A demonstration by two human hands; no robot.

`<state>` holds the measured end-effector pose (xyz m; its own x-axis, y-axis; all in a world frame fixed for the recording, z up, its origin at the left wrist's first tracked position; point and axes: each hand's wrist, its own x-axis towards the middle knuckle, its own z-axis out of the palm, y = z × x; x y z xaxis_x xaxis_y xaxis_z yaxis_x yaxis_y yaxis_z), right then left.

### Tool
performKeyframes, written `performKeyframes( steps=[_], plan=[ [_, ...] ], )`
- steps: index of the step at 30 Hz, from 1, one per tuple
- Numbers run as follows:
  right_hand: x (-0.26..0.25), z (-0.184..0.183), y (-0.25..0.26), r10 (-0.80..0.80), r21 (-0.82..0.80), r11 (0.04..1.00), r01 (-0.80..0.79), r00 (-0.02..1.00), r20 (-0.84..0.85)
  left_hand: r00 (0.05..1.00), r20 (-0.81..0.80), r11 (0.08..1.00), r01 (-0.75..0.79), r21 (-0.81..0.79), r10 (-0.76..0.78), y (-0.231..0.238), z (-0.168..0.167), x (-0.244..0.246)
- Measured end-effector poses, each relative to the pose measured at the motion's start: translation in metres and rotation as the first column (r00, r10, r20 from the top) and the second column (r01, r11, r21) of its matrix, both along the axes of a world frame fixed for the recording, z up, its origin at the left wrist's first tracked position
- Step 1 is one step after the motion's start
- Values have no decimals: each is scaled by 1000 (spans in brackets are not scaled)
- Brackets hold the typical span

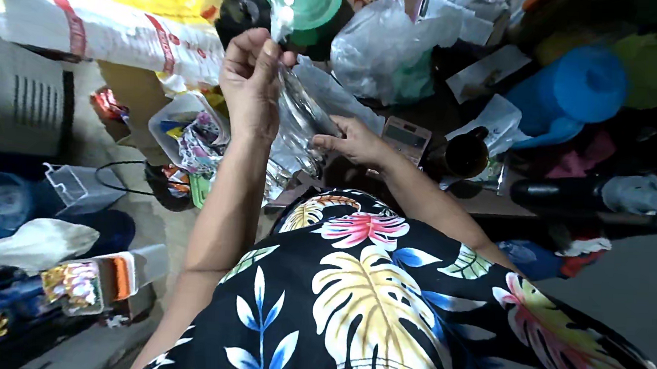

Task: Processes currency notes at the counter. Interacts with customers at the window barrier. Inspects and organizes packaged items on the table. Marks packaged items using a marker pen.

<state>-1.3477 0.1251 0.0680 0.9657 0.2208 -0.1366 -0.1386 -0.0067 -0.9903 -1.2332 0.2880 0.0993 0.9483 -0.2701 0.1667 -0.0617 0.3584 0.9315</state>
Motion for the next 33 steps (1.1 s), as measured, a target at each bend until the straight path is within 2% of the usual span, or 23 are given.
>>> performKeyframes(
  steps=[1,3,5,8,11,13,16,20,24,30,33],
  plan=[
    [0,-2,-2,-24,-16,1000,24,999,-22,1000,-19,997,6,81,-4,2,-4,-3],
    [-1,-4,-5,-92,-88,992,88,995,-39,987,-153,963,90,256,-52,6,-15,-18],
    [-1,-7,-6,-129,-135,983,121,990,-53,959,-269,930,172,323,-84,5,-28,-41],
    [-1,-14,-5,-177,-94,981,170,982,-69,947,-311,939,182,292,-87,3,-47,-64],
    [-2,-18,-6,-183,31,982,186,978,-97,945,-324,960,129,249,-43,3,-49,-69],
    [-2,-23,-8,-160,65,984,165,985,-68,943,-331,956,125,264,-32,5,-44,-72],
    [-5,-25,-7,-125,15,992,125,992,8,954,-299,954,119,277,-32,4,-39,-78],
    [-6,-20,-8,-33,34,999,35,998,-52,968,-247,972,98,215,-43,8,-52,-82],
    [-7,-22,-8,7,118,993,4,996,-90,960,-277,980,8,198,48,8,-61,-90],
    [-8,-35,-6,-119,-56,991,123,991,67,949,-285,973,-76,220,139,-2,-59,-97],
    [-6,-38,-6,-137,149,980,133,991,14,945,-306,985,-68,158,115,-3,-56,-96]
  ],
)
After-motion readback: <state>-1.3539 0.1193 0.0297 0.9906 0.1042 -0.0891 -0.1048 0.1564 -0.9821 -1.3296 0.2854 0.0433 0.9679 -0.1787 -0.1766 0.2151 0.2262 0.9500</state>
